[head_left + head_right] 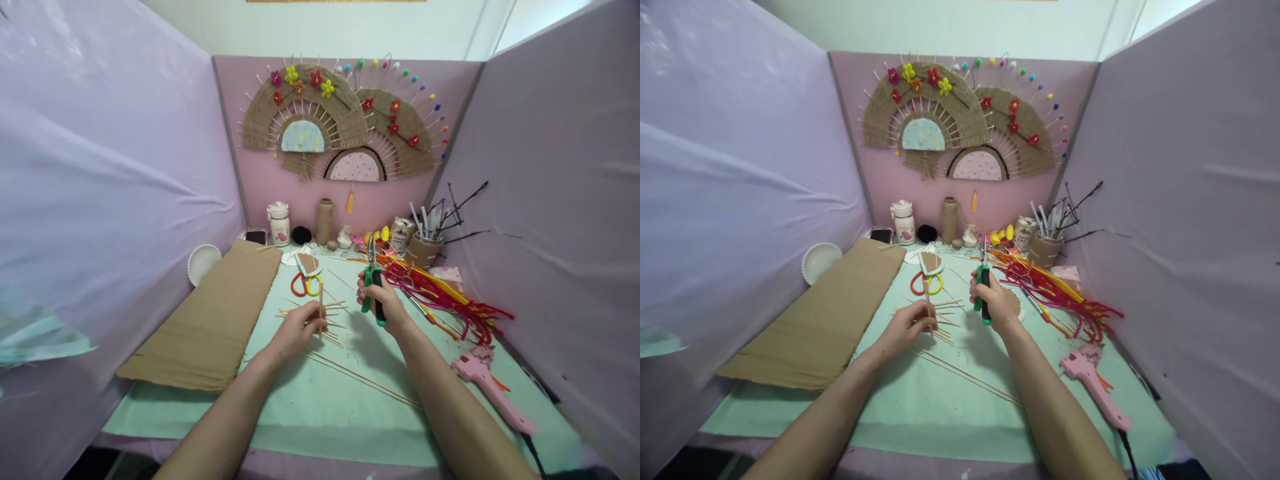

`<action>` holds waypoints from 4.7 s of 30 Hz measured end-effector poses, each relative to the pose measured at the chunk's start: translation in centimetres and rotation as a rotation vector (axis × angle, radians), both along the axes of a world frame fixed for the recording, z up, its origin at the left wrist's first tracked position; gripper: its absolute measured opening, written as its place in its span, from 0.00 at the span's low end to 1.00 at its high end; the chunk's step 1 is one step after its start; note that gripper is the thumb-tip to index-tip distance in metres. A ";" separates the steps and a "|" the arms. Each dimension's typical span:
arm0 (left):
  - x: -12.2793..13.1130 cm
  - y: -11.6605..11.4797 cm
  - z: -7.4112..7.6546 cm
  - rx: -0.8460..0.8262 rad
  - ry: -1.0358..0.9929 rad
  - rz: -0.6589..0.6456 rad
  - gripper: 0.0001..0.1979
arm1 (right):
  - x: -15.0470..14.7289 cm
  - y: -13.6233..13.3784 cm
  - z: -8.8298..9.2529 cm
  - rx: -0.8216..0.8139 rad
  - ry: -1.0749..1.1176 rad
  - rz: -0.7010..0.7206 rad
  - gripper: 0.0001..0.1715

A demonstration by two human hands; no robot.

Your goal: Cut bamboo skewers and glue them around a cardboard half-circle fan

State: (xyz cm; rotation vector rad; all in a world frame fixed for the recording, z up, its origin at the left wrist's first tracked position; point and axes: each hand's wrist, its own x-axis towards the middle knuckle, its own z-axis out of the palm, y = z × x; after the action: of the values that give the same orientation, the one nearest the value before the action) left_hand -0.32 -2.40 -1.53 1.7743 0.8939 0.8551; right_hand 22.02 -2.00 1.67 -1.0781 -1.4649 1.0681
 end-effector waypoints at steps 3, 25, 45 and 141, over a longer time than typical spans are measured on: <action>0.0 0.1 0.1 -0.024 -0.023 0.020 0.03 | 0.4 -0.3 -0.6 -0.056 0.062 -0.054 0.24; 0.2 -0.2 0.5 -0.057 0.027 -0.060 0.03 | -3.0 -4.3 0.4 0.174 0.097 0.422 0.32; 0.1 -0.8 0.1 -0.032 0.090 -0.068 0.06 | -2.8 -4.7 0.2 0.170 0.098 0.417 0.30; -0.5 -0.7 -0.4 0.074 0.151 -0.090 0.09 | -0.4 -5.9 12.4 0.196 -1.324 0.328 0.18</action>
State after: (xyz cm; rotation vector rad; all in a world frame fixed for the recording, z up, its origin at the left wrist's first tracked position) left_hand -0.81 -3.07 -1.96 1.9486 0.8821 0.7114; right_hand 21.61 -7.88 14.10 -1.5092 -2.7743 0.2804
